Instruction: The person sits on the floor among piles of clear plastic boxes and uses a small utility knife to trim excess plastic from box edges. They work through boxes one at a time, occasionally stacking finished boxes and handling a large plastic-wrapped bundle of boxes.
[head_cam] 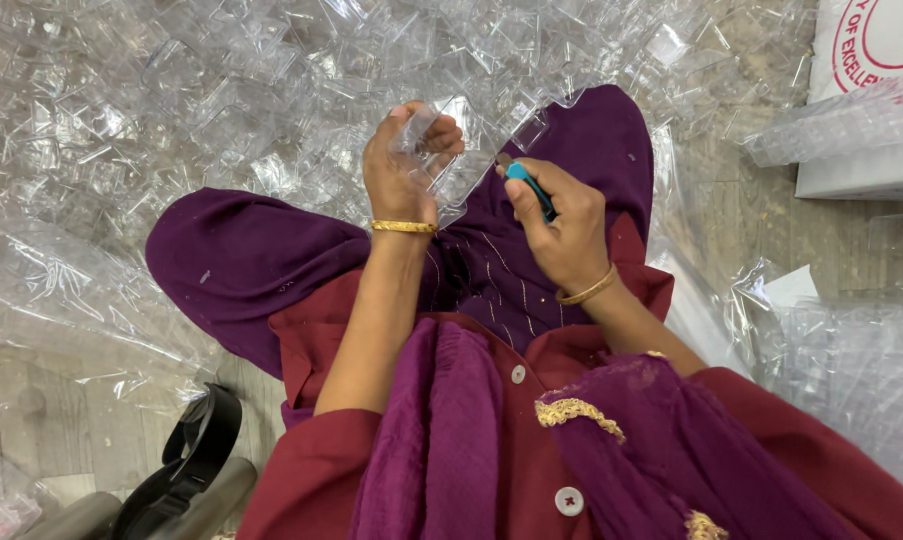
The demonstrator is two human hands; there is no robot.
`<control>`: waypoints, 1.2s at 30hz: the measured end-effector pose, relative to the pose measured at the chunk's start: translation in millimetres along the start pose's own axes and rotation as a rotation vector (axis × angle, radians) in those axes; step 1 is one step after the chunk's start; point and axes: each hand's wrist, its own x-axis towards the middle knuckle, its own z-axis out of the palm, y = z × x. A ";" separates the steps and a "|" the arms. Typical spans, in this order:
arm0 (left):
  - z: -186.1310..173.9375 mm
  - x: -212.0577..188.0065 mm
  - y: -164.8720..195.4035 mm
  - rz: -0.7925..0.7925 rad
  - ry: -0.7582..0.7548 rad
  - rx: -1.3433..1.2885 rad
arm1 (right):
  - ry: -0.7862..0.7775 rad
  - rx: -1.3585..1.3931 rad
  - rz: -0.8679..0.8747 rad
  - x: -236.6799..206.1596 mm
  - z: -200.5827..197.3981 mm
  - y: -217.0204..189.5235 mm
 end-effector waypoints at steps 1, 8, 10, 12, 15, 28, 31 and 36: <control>2.6 -0.9 -0.6 0.006 0.013 0.001 | 0.019 -0.022 -0.003 -0.5 2.3 2.1; 9.2 -1.5 -6.9 0.064 0.044 -0.078 | 0.037 0.030 -0.065 -10.4 17.1 3.4; 7.2 1.0 -8.8 0.071 0.067 -0.096 | -0.053 0.007 -0.121 -22.2 24.8 -4.2; 5.2 3.2 -10.7 0.072 0.071 -0.103 | -0.088 0.039 -0.160 -30.6 27.5 -8.8; 2.1 4.3 -11.0 0.064 0.058 -0.084 | -0.056 0.205 -0.008 -31.3 21.8 -6.4; 10.3 -16.7 -0.1 0.353 -0.289 0.478 | -0.234 0.381 0.087 20.3 -9.9 15.1; 7.1 -15.5 15.9 0.138 -0.225 0.483 | -0.249 0.367 0.090 19.3 -19.3 21.9; 5.5 -14.9 37.2 -0.203 -0.245 0.541 | -0.297 0.346 -0.045 22.4 -24.5 28.6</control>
